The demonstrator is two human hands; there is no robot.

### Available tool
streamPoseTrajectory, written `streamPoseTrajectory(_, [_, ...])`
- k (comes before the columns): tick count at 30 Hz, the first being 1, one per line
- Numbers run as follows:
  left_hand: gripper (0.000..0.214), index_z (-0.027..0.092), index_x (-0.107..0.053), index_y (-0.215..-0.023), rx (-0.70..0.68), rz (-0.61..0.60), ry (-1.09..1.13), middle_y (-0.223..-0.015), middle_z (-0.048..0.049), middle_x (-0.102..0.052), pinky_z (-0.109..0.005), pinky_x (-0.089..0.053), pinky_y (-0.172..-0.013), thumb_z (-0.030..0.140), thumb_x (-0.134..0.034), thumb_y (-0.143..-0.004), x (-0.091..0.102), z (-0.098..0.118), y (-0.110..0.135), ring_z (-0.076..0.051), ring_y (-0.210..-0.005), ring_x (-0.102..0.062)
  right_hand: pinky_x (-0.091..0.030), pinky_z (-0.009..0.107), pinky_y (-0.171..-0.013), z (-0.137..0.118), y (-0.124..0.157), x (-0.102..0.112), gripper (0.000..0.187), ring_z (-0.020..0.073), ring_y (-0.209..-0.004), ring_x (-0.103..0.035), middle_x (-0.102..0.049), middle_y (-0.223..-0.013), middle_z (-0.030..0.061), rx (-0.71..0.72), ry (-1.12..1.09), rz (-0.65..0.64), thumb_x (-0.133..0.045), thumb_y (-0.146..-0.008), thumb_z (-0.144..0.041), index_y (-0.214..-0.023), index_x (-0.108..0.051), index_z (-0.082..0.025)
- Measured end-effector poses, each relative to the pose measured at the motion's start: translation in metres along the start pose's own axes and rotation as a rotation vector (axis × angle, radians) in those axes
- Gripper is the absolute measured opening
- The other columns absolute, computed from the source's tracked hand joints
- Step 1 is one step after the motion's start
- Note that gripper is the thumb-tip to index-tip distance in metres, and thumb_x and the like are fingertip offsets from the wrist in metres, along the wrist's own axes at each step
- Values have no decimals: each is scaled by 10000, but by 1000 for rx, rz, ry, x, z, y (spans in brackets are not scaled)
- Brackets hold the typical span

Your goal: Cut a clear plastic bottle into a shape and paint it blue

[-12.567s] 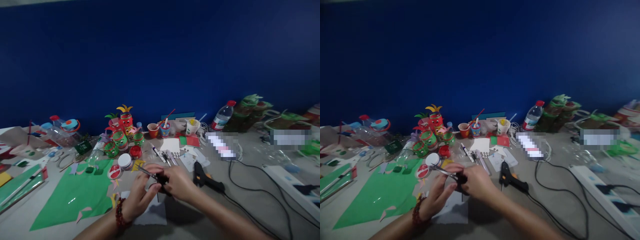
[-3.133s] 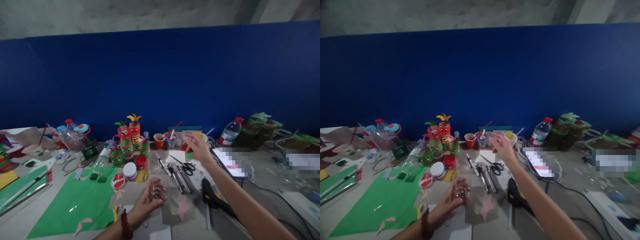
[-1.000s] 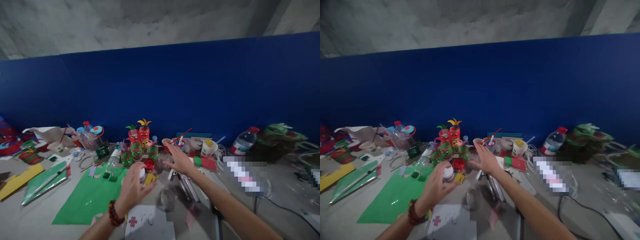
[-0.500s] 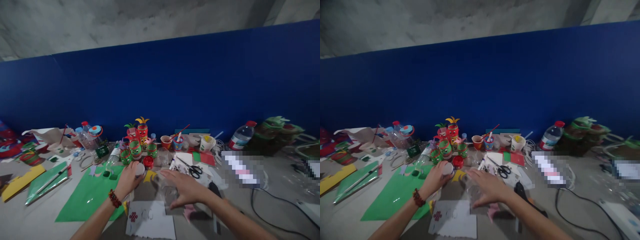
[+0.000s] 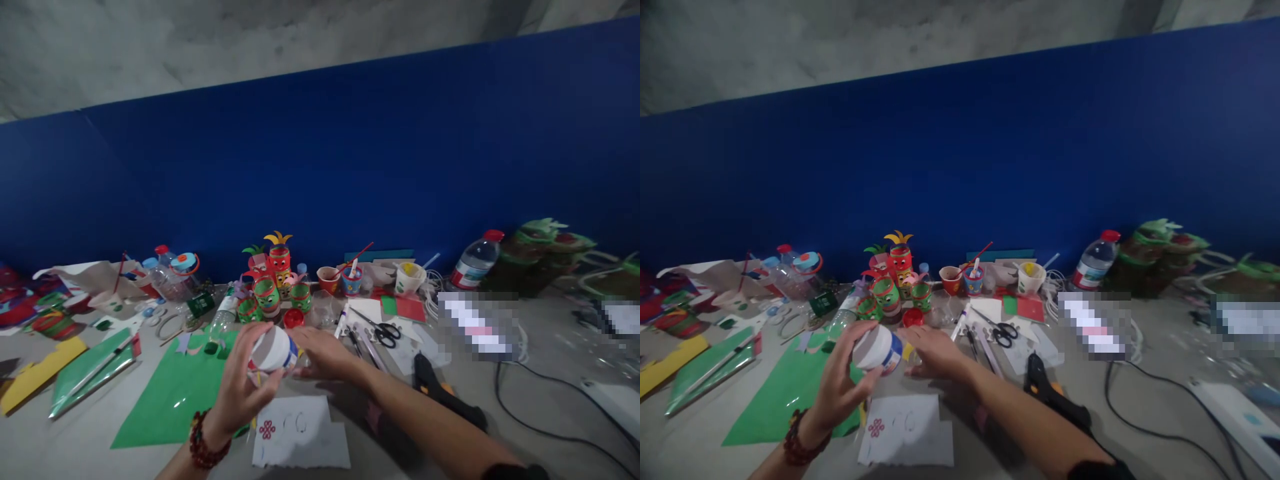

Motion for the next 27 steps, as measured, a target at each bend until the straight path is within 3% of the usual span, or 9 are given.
streamPoseTrajectory(3, [593, 219, -425, -1346, -20, -143, 31, -1287, -133, -549, -451, -480, -1018, 216, -634, -791, -27, 13, 11, -296, -1192, -556, -414, 436, -1083, 3, 13, 15, 862, 332, -1310, -501, -524, -1464, 142, 5, -20, 22, -780, -705, -390, -1464, -430, -183])
streamPoseTrajectory(6, [662, 218, -403, -1380, -24, -261, -8, -1338, -155, -542, -479, -465, -1050, 242, -666, -773, -60, 18, 22, -327, -1247, -537, -421, 430, -1059, 7, 45, 53, 486, 277, -1274, -533, -565, -1417, 119, -93, -36, 116, -505, -926, -315, -1403, -497, -221])
streamPoseTrajectory(8, [786, 193, -292, -1468, 3, -287, -28, -1403, -190, -514, -507, -448, -1071, 276, -664, -781, -80, 16, 26, -351, -1289, -520, -475, 378, -970, 6, 67, 72, 383, 241, -1151, -615, -645, -1306, 80, -201, -124, 167, -402, -985, -349, -1324, -556, -259])
streamPoseTrajectory(10, [914, 171, -167, -1526, 28, -310, -27, -1443, -216, -486, -527, -453, -1063, 284, -669, -771, -97, 17, 25, -365, -1303, -513, -488, 380, -916, -5, 81, 76, 505, 288, -1104, -633, -639, -1311, 109, -256, -40, 119, -597, -867, -502, -1301, -562, -244])
streamPoseTrajectory(13, [1048, 160, -110, -1549, 27, -363, -8, -1464, -222, -471, -556, -440, -1067, 236, -715, -697, -119, 23, 19, -387, -1309, -501, -497, 380, -814, -14, 92, 66, 578, 322, -965, -668, -711, -1071, 128, -369, 137, 35, -731, -706, -549, -1147, -604, -198])
streamPoseTrajectory(17, [1034, 173, -105, -1558, 19, -318, 32, -1403, -212, -525, -559, -444, -1047, 223, -709, -720, -120, 31, 13, -375, -1230, -553, -477, 342, -736, -9, 95, 65, 508, 298, -874, -680, -719, -971, 98, -447, 208, 130, -722, -687, -523, -1075, -591, -221])
streamPoseTrajectory(20, [957, 189, -164, -1544, 117, -289, 164, -1277, -178, -604, -514, -493, -991, 272, -710, -763, -116, 25, 15, -334, -1132, -610, -471, 354, -733, -6, 96, 71, 497, 307, -867, -680, -723, -956, 102, -456, 170, 187, -705, -695, -530, -1064, -586, -219])
streamPoseTrajectory(24, [970, 244, -246, -1507, 263, -432, 612, -1279, -145, -623, -439, -517, -990, 338, -805, -720, -125, 22, 27, -300, -1137, -634, -471, 348, -705, -19, 92, 91, 463, 276, -780, -659, -710, -868, 55, -315, 21, 165, -736, -632, -482, -995, -591, -234])
streamPoseTrajectory(27, [972, 257, -281, -1496, 258, -503, 802, -1319, -151, -602, -434, -484, -1040, 371, -835, -706, -119, 24, 32, -314, -1217, -596, -484, 345, -755, -24, 93, 116, 493, 253, -844, -633, -686, -996, 51, -218, -137, 194, -738, -641, -435, -1075, -594, -251])
Point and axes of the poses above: each hand's wrist, its own y-axis away from the middle knuckle, its own x-axis out of the back of the hand, z = x × y, the point moved 9 cm from there along -y, towards the middle knuckle
